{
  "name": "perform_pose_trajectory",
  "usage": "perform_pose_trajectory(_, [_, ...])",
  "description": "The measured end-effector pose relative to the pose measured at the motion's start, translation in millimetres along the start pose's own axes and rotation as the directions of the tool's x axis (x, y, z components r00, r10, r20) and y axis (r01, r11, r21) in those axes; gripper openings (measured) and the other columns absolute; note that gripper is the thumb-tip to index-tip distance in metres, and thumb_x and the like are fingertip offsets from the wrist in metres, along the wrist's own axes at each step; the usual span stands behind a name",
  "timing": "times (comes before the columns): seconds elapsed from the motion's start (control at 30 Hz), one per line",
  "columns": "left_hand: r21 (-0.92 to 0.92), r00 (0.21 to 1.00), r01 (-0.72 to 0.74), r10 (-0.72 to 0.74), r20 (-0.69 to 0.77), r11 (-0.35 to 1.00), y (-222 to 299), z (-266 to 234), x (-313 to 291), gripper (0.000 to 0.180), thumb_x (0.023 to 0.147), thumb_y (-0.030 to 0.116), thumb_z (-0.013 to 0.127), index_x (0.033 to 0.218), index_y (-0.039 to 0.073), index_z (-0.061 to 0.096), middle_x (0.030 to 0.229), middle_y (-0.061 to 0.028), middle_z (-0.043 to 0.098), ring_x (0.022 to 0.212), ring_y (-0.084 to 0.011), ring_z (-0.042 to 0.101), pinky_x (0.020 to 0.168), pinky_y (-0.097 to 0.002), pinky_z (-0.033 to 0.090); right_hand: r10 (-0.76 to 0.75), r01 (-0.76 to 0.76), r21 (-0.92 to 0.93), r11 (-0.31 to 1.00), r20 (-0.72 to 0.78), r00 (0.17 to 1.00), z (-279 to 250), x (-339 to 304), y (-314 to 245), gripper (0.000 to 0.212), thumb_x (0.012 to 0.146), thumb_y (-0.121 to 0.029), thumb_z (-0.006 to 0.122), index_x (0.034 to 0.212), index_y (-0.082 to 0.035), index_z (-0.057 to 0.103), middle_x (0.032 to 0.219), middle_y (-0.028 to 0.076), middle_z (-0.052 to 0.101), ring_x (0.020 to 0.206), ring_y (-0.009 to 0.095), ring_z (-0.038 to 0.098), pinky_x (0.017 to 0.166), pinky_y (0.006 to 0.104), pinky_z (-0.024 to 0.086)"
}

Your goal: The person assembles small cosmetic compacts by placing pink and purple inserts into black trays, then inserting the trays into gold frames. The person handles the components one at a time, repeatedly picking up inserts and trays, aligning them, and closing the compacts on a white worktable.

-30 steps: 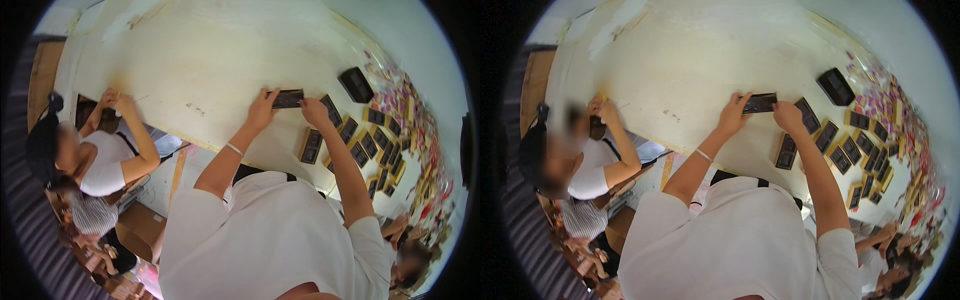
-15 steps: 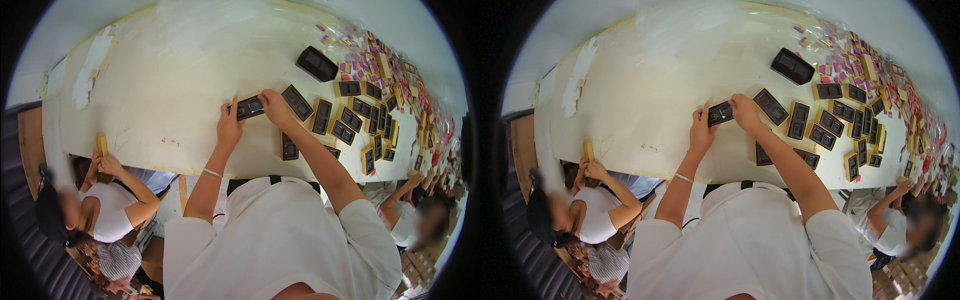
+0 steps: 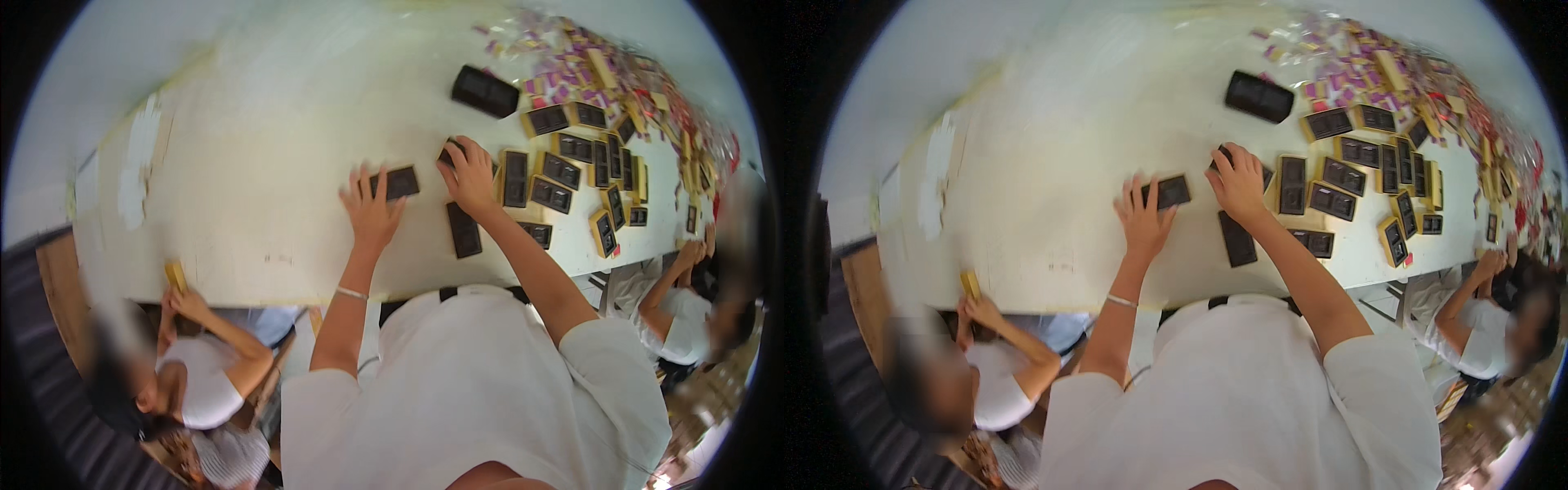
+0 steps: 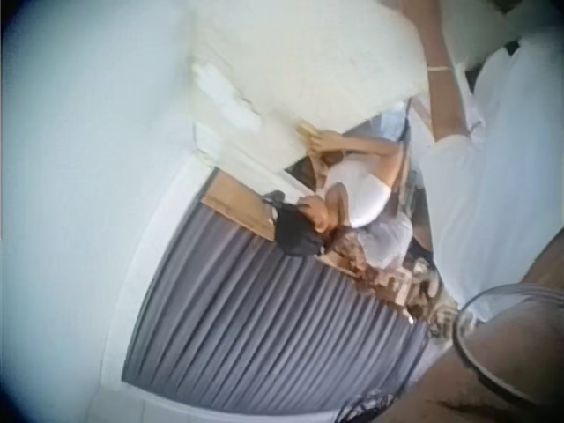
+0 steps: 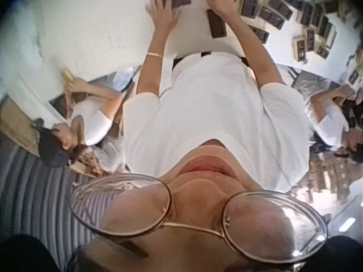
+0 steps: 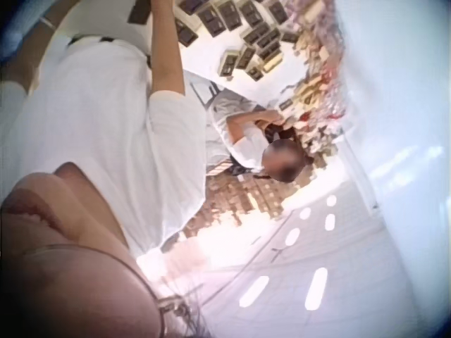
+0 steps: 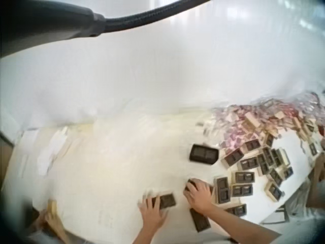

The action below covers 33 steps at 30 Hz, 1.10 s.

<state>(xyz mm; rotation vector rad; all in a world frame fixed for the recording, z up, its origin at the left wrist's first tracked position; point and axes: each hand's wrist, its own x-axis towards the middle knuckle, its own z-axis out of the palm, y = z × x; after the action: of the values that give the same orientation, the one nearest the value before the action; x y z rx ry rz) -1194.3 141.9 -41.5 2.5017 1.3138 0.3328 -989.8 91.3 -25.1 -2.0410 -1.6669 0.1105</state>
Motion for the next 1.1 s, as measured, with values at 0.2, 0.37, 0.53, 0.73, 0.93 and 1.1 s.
perform_pose_trajectory(0.2, [0.086, 1.000, -0.014, 0.012, 0.019, 0.996, 19.1, 17.1, 26.2, 0.067, 0.084, 0.045, 0.053, 0.138, 0.012, 0.032, 0.145, -0.0189, 0.021, 0.133, -0.0399, 0.016, 0.101, -0.0646, 0.009, 0.071, -0.035, -0.340, 0.940, 0.092, 0.993, -28.6, -38.4, 105.2, 0.053, 0.090, -0.048, 0.040, 0.134, -0.019, 0.040, 0.137, 0.021, 0.034, 0.129, 0.036, 0.029, 0.105, 0.0526, 0.019])
perform_pose_trajectory(0.37, [-0.040, 0.980, -0.194, 0.192, -0.055, 0.980, 90.2, 21.9, 45.6, 0.063, 0.084, 0.041, 0.054, 0.136, 0.011, 0.036, 0.144, -0.0184, 0.023, 0.133, -0.0404, 0.017, 0.101, -0.0633, 0.010, 0.041, -0.040, -0.172, 0.984, 0.001, 0.999, -55.9, -45.4, 135.2, 0.050, 0.088, -0.037, 0.049, 0.131, -0.014, 0.042, 0.134, 0.021, 0.036, 0.127, 0.036, 0.031, 0.105, 0.0500, 0.022])
perform_pose_trajectory(0.53, [-0.235, 0.926, -0.371, 0.378, -0.013, 0.899, 186.8, 54.1, 81.5, 0.043, 0.086, 0.023, 0.055, 0.125, 0.007, 0.046, 0.134, -0.0188, 0.037, 0.125, -0.0392, 0.031, 0.102, -0.0522, 0.024, 0.142, -0.113, 0.116, 0.987, -0.284, 0.948, -108.4, -31.2, 179.9, 0.038, 0.078, -0.003, 0.057, 0.115, -0.003, 0.051, 0.122, 0.019, 0.047, 0.111, 0.038, 0.046, 0.094, 0.0431, 0.037])
perform_pose_trajectory(0.73, [-0.282, 0.991, -0.133, 0.121, -0.060, 0.950, 269.1, 103.1, 196.8, 0.035, 0.082, 0.017, 0.059, 0.113, 0.004, 0.051, 0.115, -0.0194, 0.048, 0.105, -0.0375, 0.049, 0.086, -0.0441, 0.044, 0.094, -0.051, 0.263, 0.963, -0.152, 0.984, -119.9, 44.6, 270.5, 0.030, 0.078, -0.002, 0.055, 0.108, 0.000, 0.056, 0.111, 0.017, 0.055, 0.102, 0.035, 0.052, 0.085, 0.0414, 0.044])
perform_pose_trajectory(0.93, [0.024, 0.994, 0.095, -0.096, 0.049, 0.995, 281.1, 124.3, 258.7, 0.041, 0.074, 0.022, 0.067, 0.109, 0.007, 0.053, 0.104, -0.0183, 0.048, 0.097, -0.0377, 0.051, 0.077, -0.0445, 0.047, 0.052, -0.066, 0.085, 0.994, 0.167, 0.985, -70.0, 117.4, 295.8, 0.027, 0.073, -0.005, 0.058, 0.099, -0.001, 0.059, 0.101, 0.017, 0.055, 0.099, 0.035, 0.053, 0.084, 0.0419, 0.046])
perform_pose_trajectory(1.1, [0.059, 0.993, 0.034, -0.041, 0.112, 0.998, 253.5, 119.0, 264.9, 0.046, 0.073, 0.023, 0.070, 0.113, 0.008, 0.053, 0.108, -0.0175, 0.047, 0.100, -0.0379, 0.050, 0.083, -0.0439, 0.044, -0.059, 0.056, 0.079, 0.995, 0.035, 0.998, -55.5, 126.5, 297.1, 0.025, 0.073, -0.007, 0.057, 0.097, -0.002, 0.058, 0.101, 0.016, 0.054, 0.097, 0.032, 0.055, 0.081, 0.0414, 0.048])
